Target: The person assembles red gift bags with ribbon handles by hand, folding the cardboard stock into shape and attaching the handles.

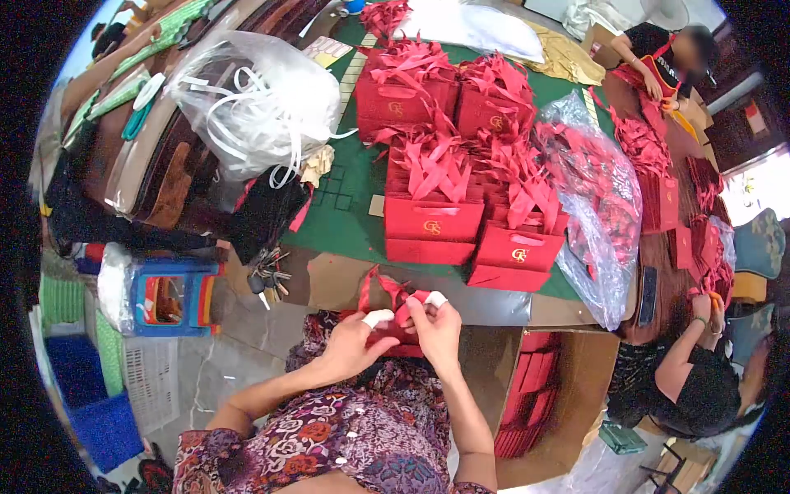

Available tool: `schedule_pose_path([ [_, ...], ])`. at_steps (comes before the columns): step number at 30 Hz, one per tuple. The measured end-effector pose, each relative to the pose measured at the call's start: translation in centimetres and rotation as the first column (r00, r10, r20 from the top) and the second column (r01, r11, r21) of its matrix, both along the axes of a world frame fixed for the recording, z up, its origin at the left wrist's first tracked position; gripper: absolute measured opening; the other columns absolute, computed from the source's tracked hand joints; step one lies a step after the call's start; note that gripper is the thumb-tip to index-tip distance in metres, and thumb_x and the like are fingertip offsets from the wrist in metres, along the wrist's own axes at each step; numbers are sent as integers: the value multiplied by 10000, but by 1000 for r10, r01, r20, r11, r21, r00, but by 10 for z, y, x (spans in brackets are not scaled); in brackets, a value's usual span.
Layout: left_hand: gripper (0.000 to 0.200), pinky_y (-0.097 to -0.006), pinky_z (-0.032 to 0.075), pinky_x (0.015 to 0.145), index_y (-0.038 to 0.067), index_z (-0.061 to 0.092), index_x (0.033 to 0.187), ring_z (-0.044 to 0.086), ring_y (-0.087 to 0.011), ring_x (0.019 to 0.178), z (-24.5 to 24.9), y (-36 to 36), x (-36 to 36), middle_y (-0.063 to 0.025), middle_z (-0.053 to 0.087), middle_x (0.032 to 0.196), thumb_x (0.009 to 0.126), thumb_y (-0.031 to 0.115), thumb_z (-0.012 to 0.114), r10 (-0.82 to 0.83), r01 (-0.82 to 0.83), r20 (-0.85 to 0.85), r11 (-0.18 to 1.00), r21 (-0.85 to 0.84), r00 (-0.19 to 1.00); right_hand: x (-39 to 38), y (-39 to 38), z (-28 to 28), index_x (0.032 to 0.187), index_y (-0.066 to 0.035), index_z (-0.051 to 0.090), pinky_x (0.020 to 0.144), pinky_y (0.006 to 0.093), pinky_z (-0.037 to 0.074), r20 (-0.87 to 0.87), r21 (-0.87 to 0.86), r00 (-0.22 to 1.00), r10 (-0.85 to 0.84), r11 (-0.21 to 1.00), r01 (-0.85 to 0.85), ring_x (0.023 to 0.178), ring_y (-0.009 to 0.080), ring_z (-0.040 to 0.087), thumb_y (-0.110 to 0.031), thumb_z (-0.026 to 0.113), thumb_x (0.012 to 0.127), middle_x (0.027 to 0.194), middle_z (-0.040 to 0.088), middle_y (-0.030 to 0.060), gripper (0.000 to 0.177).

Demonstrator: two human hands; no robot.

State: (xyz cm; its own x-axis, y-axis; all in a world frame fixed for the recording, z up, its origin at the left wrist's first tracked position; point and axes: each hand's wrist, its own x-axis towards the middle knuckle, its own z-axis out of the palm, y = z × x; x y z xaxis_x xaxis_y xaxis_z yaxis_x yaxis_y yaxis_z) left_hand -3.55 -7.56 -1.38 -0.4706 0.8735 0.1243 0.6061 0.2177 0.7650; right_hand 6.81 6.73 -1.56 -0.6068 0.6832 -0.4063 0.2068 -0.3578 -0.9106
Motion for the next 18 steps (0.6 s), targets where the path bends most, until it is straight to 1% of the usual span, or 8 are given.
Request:
schedule_pose_path([
  [2,267,-425,516,680,73,641,1057,634,-326,749,-9,-1,4,-161,672,870,873,256,702,5,13,133,990,-137,991,1,-1,4,1013,15,642,556,229,535,-24,8,1000,-11,1000,11,672,99,650,-126,651,950,826,676,45,155],
  [4,233,-403,524,679,84,640,1053,645,-310,733,-7,-1,3,-153,677,878,874,223,697,2,26,200,990,-136,980,7,-1,0,1014,13,642,557,233,539,-50,15,998,-24,1000,25,682,94,645,-118,648,951,830,671,38,146],
  [6,165,-313,501,613,66,639,1045,639,-172,677,0,0,0,-92,680,854,899,134,675,9,15,412,998,-57,911,12,1,-6,1025,12,635,567,241,550,-64,150,998,24,989,-14,703,89,641,-106,646,950,821,658,22,140],
  [7,165,-313,501,613,66,639,1045,639,-172,677,0,-1,-1,-92,680,854,899,134,675,13,13,413,998,-59,911,17,1,-1,1028,10,632,573,245,555,-43,66,999,16,998,-14,698,86,636,-94,639,952,813,651,17,129],
  [9,203,-283,498,615,61,626,1088,630,-115,703,1,-3,-3,-58,681,861,911,148,676,87,-1,603,990,-141,793,16,-1,6,1027,9,632,571,243,555,-40,34,999,5,999,-4,693,86,633,-90,633,955,818,652,19,122],
  [12,268,-333,511,605,66,612,1121,657,-190,670,13,1,-4,-88,704,882,908,214,680,8,58,573,994,-97,819,14,-2,10,1026,8,632,565,242,555,-69,-10,997,-20,1000,19,685,85,629,-86,625,959,827,653,23,116],
  [16,261,-331,493,586,50,679,1061,641,-186,638,10,-1,0,-127,682,796,892,247,706,-40,99,460,990,-105,887,13,-4,4,1018,-17,630,580,250,559,-78,14,996,-34,999,35,663,102,642,-133,605,981,813,667,28,124],
  [18,216,-341,487,581,46,703,1012,640,-204,631,10,-1,1,-138,672,767,895,228,700,-5,72,498,991,-115,867,14,-4,4,1015,-17,632,581,253,562,-79,9,996,-44,999,45,663,104,643,-127,604,980,813,666,29,119],
])
